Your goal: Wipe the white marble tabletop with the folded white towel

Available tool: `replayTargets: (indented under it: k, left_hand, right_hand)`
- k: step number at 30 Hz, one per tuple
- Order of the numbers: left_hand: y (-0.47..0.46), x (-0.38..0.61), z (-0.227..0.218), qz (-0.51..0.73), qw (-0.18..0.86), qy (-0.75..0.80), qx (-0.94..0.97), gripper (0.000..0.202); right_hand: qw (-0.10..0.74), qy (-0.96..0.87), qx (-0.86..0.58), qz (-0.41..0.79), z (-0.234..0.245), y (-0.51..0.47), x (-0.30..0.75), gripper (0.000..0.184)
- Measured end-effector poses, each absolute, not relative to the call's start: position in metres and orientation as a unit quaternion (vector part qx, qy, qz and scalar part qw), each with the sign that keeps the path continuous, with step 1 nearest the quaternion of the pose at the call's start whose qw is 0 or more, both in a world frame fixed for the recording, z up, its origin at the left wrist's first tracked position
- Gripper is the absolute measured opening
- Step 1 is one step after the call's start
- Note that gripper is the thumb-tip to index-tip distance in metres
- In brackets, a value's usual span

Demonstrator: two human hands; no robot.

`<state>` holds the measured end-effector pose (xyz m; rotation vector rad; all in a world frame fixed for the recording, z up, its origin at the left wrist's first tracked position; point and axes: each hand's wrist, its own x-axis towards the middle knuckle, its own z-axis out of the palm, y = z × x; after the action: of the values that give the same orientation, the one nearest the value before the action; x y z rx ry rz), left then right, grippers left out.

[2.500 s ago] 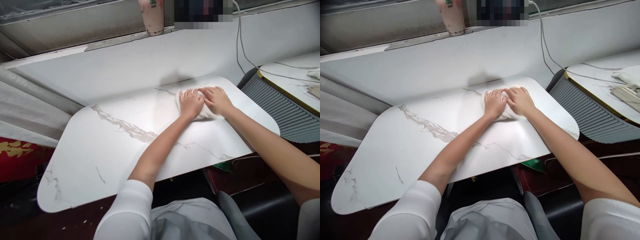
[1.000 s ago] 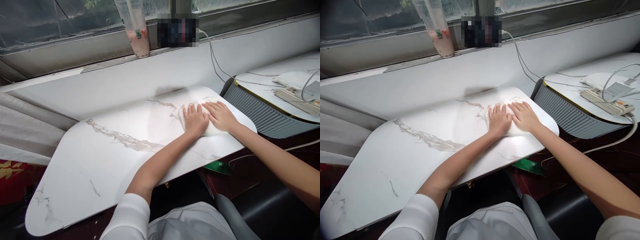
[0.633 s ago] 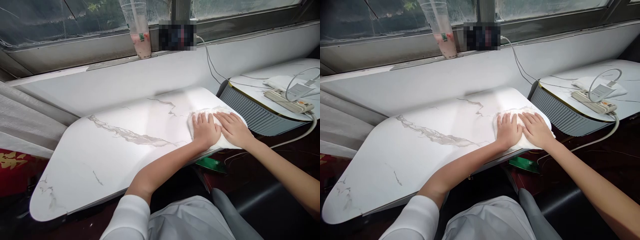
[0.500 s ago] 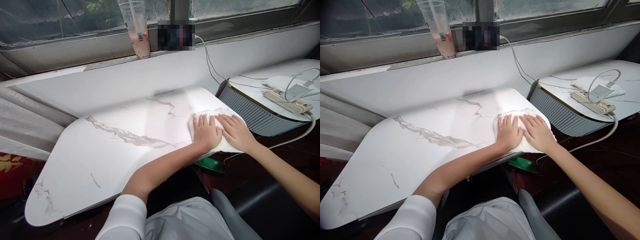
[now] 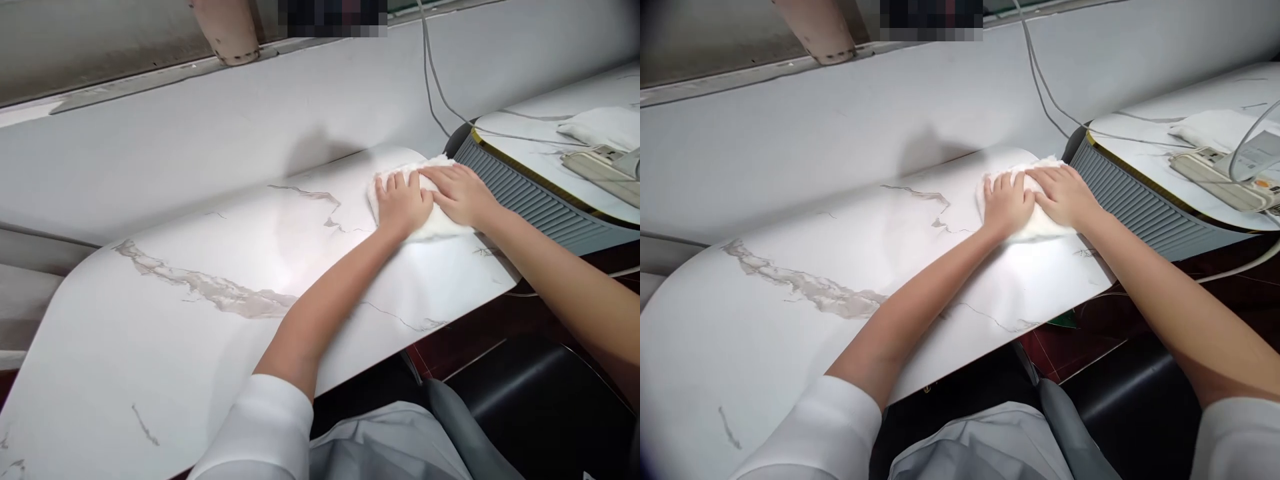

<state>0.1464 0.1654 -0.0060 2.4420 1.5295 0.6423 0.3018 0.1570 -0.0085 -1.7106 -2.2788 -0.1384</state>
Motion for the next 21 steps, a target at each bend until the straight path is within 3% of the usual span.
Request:
replayTargets:
  k: [4, 12, 21]
  left_hand:
    - [0.213, 0.151, -0.006, 0.22, 0.104, 0.539, 0.806, 0.044]
    - [0.271, 0.151, -0.006, 0.229, 0.113, 0.56, 0.788, 0.044]
    - [0.271, 0.15, -0.006, 0.22, 0.142, 0.558, 0.787, 0.046]
  right_hand:
    - [0.16, -0.799, -0.579, -0.04, -0.01, 0.213, 0.303, 0.059]
    - [0.149, -0.793, -0.59, -0.024, -0.018, 0.29, 0.309, 0.085]
    - [0.148, -0.788, -0.596, -0.046, -0.015, 0.266, 0.302, 0.065]
